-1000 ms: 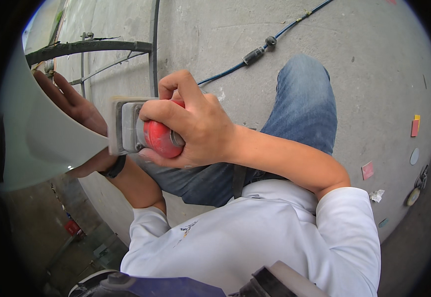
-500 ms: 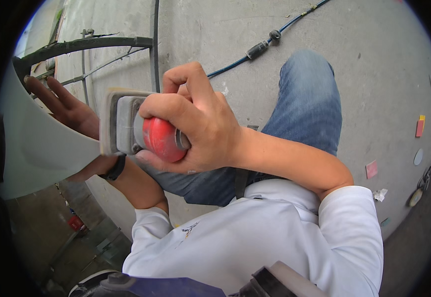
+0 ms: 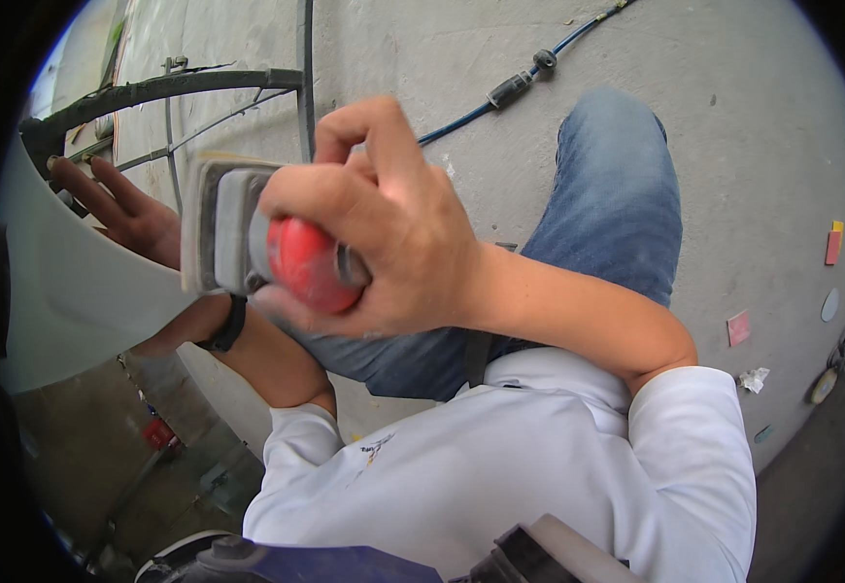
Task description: The person uses a pneumatic sander to smooth the surface of a white car bumper. They hold the bumper with one hand and move the sander across the surface with the other, working on different sections.
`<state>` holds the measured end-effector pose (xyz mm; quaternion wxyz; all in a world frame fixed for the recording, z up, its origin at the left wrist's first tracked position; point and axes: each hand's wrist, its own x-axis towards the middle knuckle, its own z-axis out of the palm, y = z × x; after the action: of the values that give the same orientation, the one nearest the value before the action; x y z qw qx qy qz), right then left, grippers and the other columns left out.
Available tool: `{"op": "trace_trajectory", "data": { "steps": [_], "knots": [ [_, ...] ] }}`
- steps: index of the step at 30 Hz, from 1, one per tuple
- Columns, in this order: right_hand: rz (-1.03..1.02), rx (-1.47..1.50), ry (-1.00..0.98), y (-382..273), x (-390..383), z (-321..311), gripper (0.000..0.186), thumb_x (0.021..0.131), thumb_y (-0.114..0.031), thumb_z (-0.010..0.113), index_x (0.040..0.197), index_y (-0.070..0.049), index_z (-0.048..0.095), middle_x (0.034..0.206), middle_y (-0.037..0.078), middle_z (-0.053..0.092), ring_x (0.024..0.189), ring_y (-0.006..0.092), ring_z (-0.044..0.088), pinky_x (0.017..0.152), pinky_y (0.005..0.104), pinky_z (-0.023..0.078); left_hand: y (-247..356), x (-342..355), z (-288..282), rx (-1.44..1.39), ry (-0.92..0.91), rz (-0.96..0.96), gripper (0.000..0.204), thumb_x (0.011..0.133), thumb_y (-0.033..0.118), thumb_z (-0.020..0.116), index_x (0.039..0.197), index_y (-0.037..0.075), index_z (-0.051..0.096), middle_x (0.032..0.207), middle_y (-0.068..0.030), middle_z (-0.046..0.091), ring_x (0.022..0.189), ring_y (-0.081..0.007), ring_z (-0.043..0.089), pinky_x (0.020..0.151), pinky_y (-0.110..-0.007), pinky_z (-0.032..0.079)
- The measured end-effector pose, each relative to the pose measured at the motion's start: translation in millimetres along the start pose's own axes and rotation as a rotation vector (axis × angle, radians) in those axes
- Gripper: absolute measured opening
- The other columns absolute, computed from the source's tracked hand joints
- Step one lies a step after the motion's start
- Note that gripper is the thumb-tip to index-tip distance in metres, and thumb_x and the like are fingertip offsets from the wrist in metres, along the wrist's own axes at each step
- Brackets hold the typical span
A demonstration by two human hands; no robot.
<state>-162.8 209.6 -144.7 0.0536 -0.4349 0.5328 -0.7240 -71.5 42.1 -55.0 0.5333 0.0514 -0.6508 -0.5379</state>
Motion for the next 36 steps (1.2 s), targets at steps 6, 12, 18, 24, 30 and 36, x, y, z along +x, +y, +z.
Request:
{"op": "trace_trajectory", "data": {
  "steps": [6, 12, 18, 24, 30, 36],
  "knots": [
    [0.046, 0.046, -0.053, 8, 1, 20, 0.068, 0.067, -0.027, 0.099, 0.123, -0.01, 0.064, 0.11, 0.012, 0.054, 0.09, 0.0225, 0.053, 0.067, 0.0318, 0.051, -4, 10, -1, 0.142, -0.198, 0.044, 0.087, 0.096, 0.055, 0.059, 0.165, 0.008, 0.033, 0.176, -0.0207, 0.017, 0.164, -0.0395, 0.006, 0.135, -0.051, -0.001],
    [0.015, 0.104, 0.035, 13, -3, 10, 0.069, 0.066, -0.028, 0.099, 0.123, -0.012, 0.064, 0.11, 0.011, 0.055, 0.087, 0.0221, 0.051, 0.068, 0.0328, 0.052, -1, -8, 11, -0.861, 0.173, 0.011, 0.088, 0.095, 0.058, 0.06, 0.166, 0.012, 0.032, 0.176, -0.0164, 0.02, 0.164, -0.0392, 0.006, 0.135, -0.05, -0.003],
    [0.017, 0.08, -0.076, 24, -11, 26, 0.071, 0.066, -0.029, 0.1, 0.125, -0.013, 0.064, 0.113, 0.014, 0.045, 0.083, 0.0192, 0.051, 0.062, 0.0271, 0.05, -5, 4, -20, 0.135, -0.2, 0.042, 0.076, 0.096, 0.057, 0.059, 0.159, 0.017, 0.046, 0.17, -0.0104, 0.035, 0.163, -0.0408, 0.011, 0.135, -0.052, -0.001],
    [0.087, 0.109, 0.05, 21, -14, 11, 0.064, 0.067, -0.031, 0.097, 0.122, -0.018, 0.065, 0.112, 0.013, 0.047, 0.073, 0.0194, 0.055, 0.055, 0.03, 0.05, -6, 8, -51, 0.068, -0.441, 0.036, 0.066, 0.096, 0.054, 0.057, 0.153, 0.021, 0.055, 0.163, -0.0051, 0.05, 0.163, -0.0409, 0.007, 0.135, -0.051, -0.003],
    [0.068, 0.176, -0.06, 9, -7, 22, 0.065, 0.067, -0.024, 0.098, 0.123, -0.011, 0.066, 0.11, 0.015, 0.051, 0.086, 0.0218, 0.054, 0.064, 0.0319, 0.051, -7, 2, -25, 0.154, -0.247, 0.065, 0.071, 0.095, 0.056, 0.058, 0.155, 0.018, 0.052, 0.169, -0.0136, 0.038, 0.163, -0.0425, 0.008, 0.135, -0.054, -0.002],
    [0.27, 0.268, -0.106, 49, 2, 4, 0.056, 0.078, -0.026, 0.09, 0.123, -0.006, 0.063, 0.111, 0.009, 0.062, 0.098, 0.0206, 0.061, 0.091, 0.0319, 0.049, 1, -11, -22, -0.441, 0.188, -0.012, 0.07, 0.094, 0.049, 0.059, 0.153, 0.011, 0.05, 0.161, -0.0133, 0.047, 0.156, -0.0391, 0.03, 0.133, -0.051, 0.015]
  ]
}}
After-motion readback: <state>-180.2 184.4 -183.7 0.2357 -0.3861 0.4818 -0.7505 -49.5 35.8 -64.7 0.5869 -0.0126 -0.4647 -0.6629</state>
